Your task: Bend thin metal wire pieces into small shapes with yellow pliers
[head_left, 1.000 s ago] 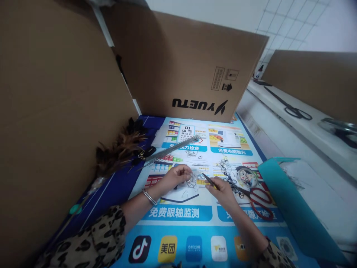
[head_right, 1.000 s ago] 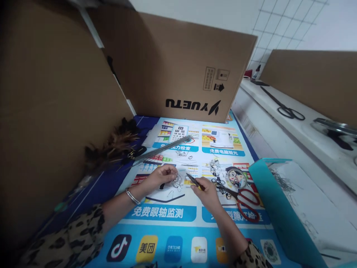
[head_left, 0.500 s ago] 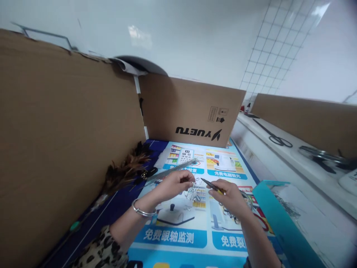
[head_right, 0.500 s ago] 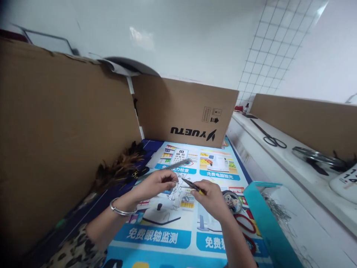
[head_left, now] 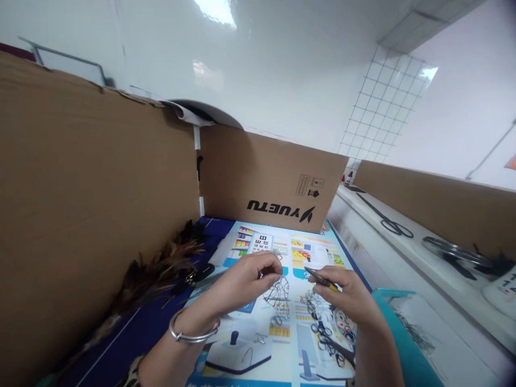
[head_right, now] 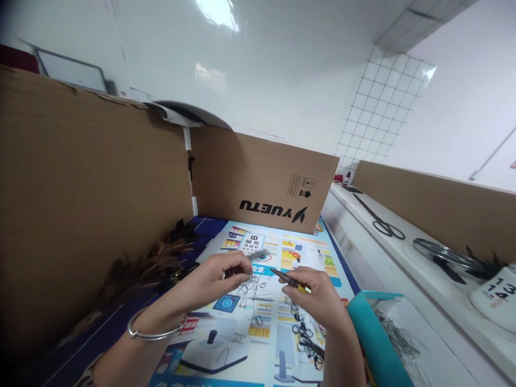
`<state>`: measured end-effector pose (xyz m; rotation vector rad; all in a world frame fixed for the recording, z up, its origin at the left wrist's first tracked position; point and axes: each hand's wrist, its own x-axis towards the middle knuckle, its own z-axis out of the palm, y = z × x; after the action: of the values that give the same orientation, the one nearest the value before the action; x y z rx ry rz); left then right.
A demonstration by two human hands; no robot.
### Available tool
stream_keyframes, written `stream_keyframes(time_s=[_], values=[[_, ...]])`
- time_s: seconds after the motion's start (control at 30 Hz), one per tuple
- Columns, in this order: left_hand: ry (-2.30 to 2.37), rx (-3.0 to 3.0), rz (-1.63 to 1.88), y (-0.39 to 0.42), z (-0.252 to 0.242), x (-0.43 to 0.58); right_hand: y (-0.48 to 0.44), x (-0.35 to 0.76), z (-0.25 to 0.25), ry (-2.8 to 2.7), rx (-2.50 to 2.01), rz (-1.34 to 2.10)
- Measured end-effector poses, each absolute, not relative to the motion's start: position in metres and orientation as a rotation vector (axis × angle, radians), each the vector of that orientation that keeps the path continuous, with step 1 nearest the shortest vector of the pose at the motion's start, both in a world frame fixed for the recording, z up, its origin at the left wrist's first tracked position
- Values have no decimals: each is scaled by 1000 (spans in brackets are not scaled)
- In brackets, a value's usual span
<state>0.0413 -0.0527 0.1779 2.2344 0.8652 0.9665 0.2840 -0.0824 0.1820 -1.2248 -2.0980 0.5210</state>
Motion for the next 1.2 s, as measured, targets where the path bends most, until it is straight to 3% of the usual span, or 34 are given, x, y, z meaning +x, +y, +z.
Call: stream_keyframes(time_s=[0.7,1.2], values=[[602,1948,801,-58,177,35,-54,268,151,-2131,-956,954],[435,1566,753,-42,159,45,-60,275,159,-2164,-1024,782]])
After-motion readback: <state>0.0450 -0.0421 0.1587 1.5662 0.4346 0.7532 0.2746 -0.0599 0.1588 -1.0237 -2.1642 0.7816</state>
